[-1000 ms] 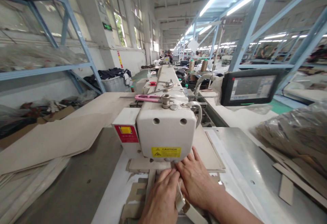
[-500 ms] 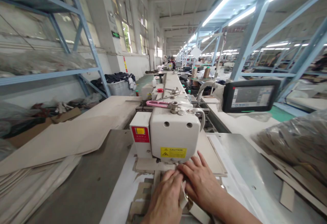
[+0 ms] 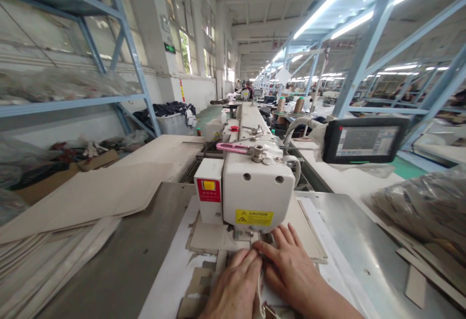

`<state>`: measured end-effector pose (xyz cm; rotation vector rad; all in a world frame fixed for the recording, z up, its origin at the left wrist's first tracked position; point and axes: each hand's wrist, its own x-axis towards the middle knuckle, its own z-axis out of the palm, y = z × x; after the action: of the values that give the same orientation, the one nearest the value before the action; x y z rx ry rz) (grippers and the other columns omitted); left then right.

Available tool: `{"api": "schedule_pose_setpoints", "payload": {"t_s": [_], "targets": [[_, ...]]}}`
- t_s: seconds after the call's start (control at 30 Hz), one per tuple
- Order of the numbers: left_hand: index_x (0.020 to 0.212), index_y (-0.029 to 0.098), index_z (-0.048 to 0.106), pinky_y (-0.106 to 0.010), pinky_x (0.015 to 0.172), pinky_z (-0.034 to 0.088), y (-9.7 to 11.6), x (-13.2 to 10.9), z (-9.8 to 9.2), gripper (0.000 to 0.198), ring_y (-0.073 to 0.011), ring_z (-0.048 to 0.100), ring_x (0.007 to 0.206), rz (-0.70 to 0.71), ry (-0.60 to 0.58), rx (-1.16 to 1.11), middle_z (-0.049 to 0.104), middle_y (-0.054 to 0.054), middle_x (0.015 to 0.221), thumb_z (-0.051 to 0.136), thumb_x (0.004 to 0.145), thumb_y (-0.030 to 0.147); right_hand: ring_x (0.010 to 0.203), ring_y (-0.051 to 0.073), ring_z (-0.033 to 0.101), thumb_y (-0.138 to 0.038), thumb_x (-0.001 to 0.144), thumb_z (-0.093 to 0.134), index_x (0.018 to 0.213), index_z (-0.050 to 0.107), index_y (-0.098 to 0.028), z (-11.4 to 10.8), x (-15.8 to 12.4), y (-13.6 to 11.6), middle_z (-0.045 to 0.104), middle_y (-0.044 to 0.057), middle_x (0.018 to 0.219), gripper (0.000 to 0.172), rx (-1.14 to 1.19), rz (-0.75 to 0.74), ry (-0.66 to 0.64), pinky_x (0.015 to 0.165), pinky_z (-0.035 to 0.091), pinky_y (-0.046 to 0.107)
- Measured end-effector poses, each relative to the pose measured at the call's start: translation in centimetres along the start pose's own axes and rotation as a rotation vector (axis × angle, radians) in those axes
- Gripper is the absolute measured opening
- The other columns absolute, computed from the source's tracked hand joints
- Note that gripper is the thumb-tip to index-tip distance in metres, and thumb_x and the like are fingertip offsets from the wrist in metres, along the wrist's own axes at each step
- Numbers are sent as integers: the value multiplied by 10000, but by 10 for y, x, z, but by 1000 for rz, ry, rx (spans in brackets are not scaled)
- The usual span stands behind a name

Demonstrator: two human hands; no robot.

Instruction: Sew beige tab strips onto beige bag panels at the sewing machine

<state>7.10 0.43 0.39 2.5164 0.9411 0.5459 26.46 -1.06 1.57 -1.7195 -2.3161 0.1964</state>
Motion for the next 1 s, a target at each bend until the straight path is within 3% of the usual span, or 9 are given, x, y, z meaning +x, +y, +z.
{"api": "schedule_pose_setpoints", "payload": {"t_s": [0.23, 0.43, 0.53, 0.67, 0.77, 0.87, 1.0], "targets": [[1454, 65, 510, -397, 1175, 417, -5, -1, -6, 677, -304, 452, 1431, -46, -160, 75, 528, -178, 1500, 577, 781, 84, 1431, 393, 370, -171, 788, 581, 1339, 638, -380, -7, 4, -9, 528, 93, 1422, 592, -19, 30, -81, 1210, 149, 680], [1468, 146, 508, -336, 1158, 433, -27, -15, 21, 556, -266, 468, 1423, 39, -106, 137, 549, -122, 1493, 548, 913, 119, 1495, 394, 293, -191, 818, 566, 1282, 672, -355, -14, 1, -15, 509, 106, 1478, 504, -11, 24, -152, 1223, 127, 669], [1472, 124, 502, -357, 1159, 433, -23, -10, 27, 537, -275, 467, 1424, 38, -133, 144, 541, -139, 1496, 511, 935, 105, 1497, 400, 289, -195, 826, 577, 1322, 657, -365, -11, -4, -6, 519, 108, 1476, 530, -32, 31, -144, 1221, 132, 677], [1487, 40, 466, -410, 1188, 394, -6, 6, 10, 592, -328, 417, 1452, -55, -252, 121, 467, -190, 1540, 539, 908, 138, 1472, 400, 350, -171, 807, 587, 1347, 650, -357, -13, 0, -3, 540, 121, 1466, 575, -54, 35, -120, 1220, 141, 676], [1485, 37, 470, -403, 1197, 381, -1, 8, -2, 603, -322, 425, 1447, -86, -246, 133, 478, -188, 1534, 547, 895, 127, 1480, 407, 342, -180, 816, 594, 1340, 661, -336, -16, 6, -4, 492, 124, 1535, 551, -12, 9, -127, 1214, 180, 675], [1472, 77, 501, -385, 1179, 408, -7, 2, -3, 583, -301, 455, 1430, -64, -211, 179, 510, -165, 1516, 526, 890, 56, 1513, 398, 275, -197, 858, 580, 1422, 602, -314, -14, 0, 10, 417, 115, 1608, 576, 49, -28, -141, 1209, 217, 670], [1440, 158, 547, -389, 1151, 445, -18, -5, 2, 583, -303, 488, 1406, 3, -154, 223, 531, -138, 1506, 659, 874, 77, 1519, 376, 240, -188, 922, 486, 1521, 497, -236, -10, -34, 46, 344, 129, 1633, 600, 64, -71, -104, 1187, 272, 676]]}}
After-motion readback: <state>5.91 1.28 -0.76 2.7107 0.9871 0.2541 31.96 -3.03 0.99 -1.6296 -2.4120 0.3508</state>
